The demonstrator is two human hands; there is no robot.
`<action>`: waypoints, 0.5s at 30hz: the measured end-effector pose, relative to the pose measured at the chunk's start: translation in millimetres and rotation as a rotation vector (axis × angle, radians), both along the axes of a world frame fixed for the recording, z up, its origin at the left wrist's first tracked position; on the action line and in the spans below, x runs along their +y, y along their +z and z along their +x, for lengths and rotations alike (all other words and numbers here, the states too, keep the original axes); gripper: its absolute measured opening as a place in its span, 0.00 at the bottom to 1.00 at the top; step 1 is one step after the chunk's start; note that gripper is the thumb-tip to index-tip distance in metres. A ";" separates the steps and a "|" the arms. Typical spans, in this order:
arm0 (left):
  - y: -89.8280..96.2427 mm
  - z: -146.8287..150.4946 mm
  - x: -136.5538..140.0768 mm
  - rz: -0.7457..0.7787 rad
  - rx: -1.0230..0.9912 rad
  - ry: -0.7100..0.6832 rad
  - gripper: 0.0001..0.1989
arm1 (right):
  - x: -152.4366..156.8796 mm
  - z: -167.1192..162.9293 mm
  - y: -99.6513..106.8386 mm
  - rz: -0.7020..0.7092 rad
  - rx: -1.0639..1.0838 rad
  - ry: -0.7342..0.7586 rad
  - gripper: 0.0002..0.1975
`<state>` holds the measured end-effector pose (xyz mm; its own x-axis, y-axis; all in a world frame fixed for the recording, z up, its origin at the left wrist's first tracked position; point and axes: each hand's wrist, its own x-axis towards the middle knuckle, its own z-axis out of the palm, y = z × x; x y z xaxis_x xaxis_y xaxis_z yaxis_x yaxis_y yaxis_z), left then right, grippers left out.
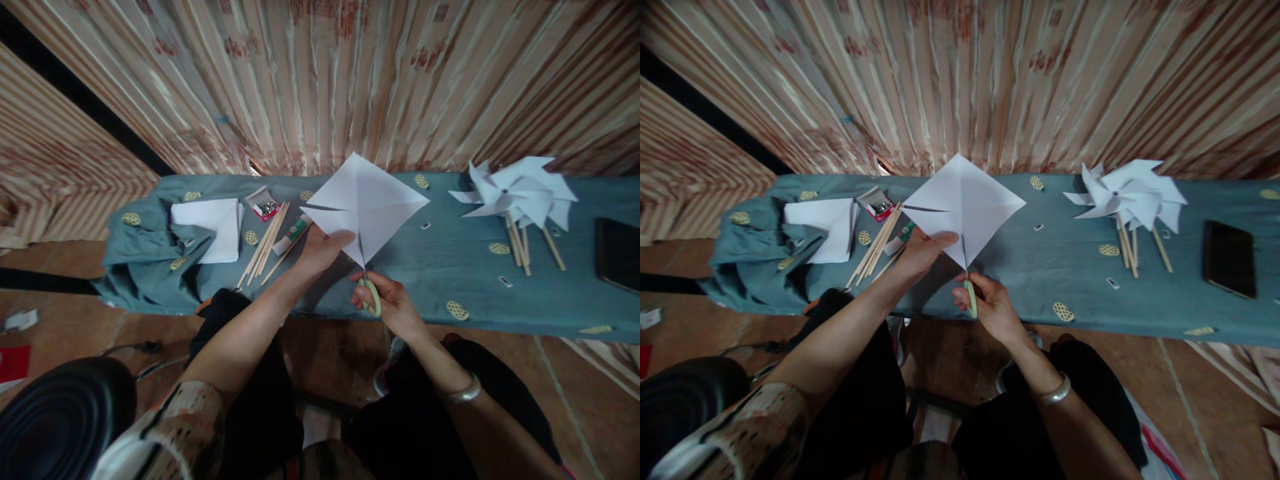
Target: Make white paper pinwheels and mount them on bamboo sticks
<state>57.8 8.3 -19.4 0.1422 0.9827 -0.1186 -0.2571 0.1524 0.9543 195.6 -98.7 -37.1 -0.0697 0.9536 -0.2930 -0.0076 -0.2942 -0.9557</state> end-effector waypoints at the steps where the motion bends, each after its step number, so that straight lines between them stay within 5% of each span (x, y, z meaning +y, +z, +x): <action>1: -0.8 0.0 -0.1 0.000 0.002 -0.012 0.09 | 0.2 0.1 0.5 0.003 -0.001 -0.001 0.24; 15: -9.2 -0.8 0.9 0.051 0.015 -0.042 0.12 | 2.2 -2.3 4.4 -0.011 -0.009 -0.039 0.24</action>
<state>57.0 9.2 -28.7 0.1817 0.9808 -0.0705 -0.2376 0.1133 0.9647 193.3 -96.5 -32.8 -0.0300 0.9522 -0.3040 -0.0102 -0.3044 -0.9525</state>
